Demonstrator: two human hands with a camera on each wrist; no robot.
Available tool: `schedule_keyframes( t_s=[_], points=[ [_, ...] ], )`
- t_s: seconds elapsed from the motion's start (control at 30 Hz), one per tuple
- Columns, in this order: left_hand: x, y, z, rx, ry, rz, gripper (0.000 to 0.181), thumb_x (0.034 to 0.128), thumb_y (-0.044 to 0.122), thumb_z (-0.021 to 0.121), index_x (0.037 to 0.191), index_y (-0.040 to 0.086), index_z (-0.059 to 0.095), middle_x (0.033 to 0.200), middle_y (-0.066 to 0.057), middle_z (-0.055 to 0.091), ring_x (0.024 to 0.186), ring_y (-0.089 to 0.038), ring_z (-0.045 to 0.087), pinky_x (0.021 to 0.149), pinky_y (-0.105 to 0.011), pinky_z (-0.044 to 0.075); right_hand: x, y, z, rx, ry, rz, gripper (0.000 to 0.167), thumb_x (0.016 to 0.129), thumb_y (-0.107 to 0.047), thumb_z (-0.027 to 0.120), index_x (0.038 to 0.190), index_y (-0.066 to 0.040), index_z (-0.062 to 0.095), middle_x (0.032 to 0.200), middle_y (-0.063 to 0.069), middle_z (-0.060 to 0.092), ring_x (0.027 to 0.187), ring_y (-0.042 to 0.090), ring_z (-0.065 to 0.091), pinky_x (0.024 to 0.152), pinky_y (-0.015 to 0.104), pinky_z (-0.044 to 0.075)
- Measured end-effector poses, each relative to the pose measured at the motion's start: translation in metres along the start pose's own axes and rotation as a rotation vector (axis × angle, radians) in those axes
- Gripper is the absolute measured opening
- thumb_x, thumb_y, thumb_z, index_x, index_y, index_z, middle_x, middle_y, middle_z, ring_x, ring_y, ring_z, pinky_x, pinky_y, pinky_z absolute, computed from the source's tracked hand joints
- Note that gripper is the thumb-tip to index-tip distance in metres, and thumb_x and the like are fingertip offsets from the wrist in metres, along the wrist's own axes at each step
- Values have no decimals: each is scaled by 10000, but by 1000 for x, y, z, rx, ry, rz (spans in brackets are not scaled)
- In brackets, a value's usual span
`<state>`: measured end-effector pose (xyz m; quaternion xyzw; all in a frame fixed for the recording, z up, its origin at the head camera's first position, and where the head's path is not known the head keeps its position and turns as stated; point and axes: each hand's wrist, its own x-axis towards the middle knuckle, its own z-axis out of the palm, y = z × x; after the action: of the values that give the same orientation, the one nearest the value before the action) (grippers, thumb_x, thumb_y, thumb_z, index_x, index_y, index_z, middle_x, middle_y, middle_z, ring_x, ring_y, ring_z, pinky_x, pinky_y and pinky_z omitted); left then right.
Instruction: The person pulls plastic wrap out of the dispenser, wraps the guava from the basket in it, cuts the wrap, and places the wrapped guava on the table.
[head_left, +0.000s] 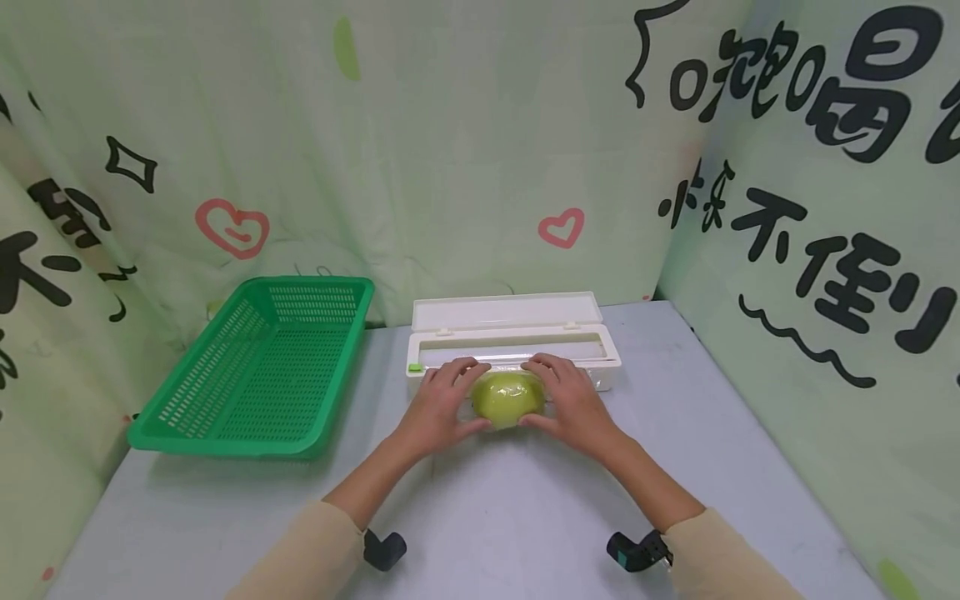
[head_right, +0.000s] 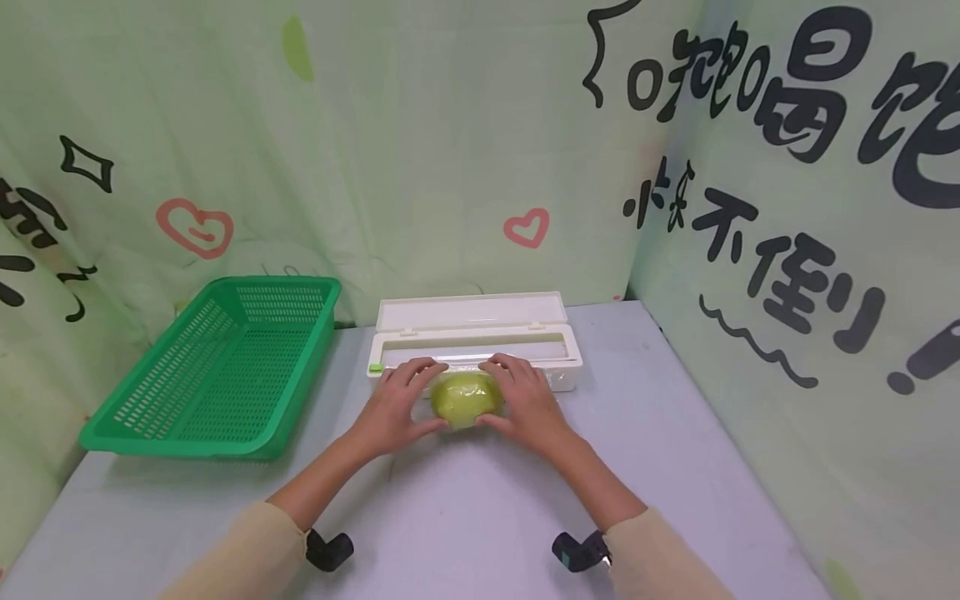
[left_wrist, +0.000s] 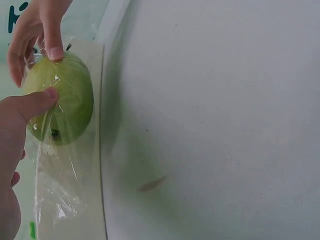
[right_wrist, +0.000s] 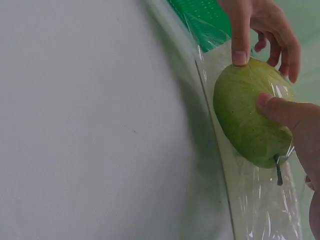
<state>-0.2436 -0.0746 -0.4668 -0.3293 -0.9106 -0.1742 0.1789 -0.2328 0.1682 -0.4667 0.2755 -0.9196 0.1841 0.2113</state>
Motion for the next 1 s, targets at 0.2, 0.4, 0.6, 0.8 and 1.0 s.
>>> schedule_keyframes(
  t_s=[0.2,0.4,0.6,0.8,1.0],
  points=[
    [5,-1,-10,-51,9,36,678,766,399,804,1340,187,511,1282,-34,551,1171,-214,547,935,-404,476,2,1,-6,107,-2,25,620,757,-371,808,1272,-122,571,1307,76,565,1235,272,508,994,505,443],
    [8,1,-16,-139,17,55,480,843,317,749,1273,196,574,1243,-17,576,1133,-195,581,942,-381,515,6,0,-8,168,9,69,511,824,-340,752,1259,-129,586,1275,55,612,1207,254,535,995,500,444],
    [9,7,-16,-124,28,84,435,866,326,722,1257,168,616,1245,-16,601,1105,-189,611,920,-355,531,11,0,-8,225,20,120,469,839,-299,743,1238,-99,597,1242,67,625,1168,266,540,987,500,433],
    [7,10,-8,74,42,120,761,698,409,852,1337,156,527,1296,-28,566,1202,-182,556,929,-370,515,14,0,-9,266,21,163,444,850,-288,732,1230,-98,605,1233,75,632,1164,272,544,1004,522,417],
    [9,7,-11,81,18,105,779,711,364,855,1375,163,500,1319,-32,557,1215,-179,542,910,-370,499,17,-2,-13,275,33,163,464,862,-298,716,1257,-97,581,1261,83,617,1200,277,528,1033,517,394]
  ],
)
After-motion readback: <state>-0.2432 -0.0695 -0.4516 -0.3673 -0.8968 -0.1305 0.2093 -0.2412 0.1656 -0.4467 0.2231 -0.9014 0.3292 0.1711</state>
